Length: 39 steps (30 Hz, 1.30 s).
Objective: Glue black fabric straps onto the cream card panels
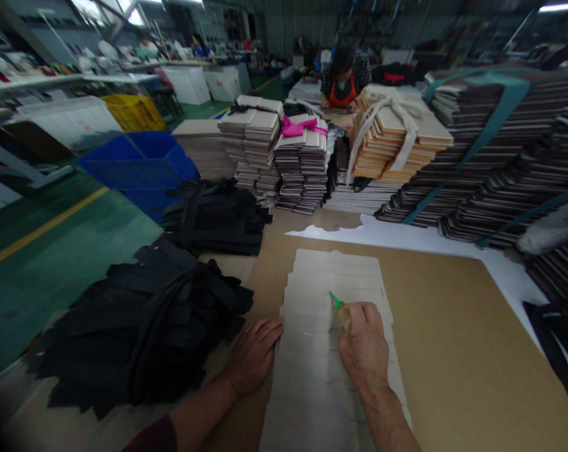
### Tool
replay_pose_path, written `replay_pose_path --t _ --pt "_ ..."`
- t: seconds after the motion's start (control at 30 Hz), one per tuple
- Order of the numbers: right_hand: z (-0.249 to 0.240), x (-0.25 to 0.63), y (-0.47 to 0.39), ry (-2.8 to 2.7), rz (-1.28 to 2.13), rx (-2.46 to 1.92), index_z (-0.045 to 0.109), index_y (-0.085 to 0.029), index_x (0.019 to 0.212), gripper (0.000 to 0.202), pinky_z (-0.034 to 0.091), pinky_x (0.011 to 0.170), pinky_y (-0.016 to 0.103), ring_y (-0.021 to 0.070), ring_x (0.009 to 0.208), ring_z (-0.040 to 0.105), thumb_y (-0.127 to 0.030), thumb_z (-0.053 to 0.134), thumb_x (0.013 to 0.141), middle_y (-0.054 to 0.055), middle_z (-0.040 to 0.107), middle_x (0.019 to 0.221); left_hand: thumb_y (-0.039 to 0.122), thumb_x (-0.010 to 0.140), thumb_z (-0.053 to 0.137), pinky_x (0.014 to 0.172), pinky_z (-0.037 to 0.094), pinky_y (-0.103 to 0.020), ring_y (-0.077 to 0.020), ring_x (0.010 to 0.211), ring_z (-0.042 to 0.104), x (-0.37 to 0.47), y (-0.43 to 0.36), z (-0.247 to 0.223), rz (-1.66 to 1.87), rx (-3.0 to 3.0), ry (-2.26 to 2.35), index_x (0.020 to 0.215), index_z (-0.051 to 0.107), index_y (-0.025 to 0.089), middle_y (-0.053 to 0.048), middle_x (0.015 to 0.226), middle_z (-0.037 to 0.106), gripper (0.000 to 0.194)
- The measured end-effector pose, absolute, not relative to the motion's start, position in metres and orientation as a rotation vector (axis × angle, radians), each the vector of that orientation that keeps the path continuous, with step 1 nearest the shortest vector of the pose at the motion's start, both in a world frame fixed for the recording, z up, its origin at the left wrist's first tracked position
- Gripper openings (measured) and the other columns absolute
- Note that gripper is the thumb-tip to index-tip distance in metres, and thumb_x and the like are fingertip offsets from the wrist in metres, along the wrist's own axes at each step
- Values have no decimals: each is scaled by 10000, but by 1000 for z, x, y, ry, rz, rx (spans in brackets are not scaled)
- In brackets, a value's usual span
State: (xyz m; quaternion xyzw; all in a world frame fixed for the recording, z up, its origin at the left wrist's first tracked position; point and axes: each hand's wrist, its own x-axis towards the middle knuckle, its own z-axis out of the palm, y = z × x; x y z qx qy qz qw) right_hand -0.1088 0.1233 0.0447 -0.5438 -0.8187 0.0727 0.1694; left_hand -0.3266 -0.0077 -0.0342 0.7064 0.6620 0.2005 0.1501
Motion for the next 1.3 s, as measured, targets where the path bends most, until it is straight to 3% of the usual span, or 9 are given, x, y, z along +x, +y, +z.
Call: replay_pose_path --t 0.53,1.3 --pt "42 -162 102 -2441 438 -1299 534 -235 983 327 464 808 336 238 994 500 -10 458 758 65 520 1017 48 845 483 1056 404 -432 -245 1230 457 -326 -9 -32 560 2021 1882 1338 537 226 -7 1443 528 527" --pt "39 -158 95 -2381 458 -1308 534 -247 973 326 475 766 328 239 994 514 -14 453 759 68 530 1026 46 842 508 1053 410 -423 -237 1238 457 -327 -9 -33 568 2017 1890 1341 538 227 -9 1442 533 532"
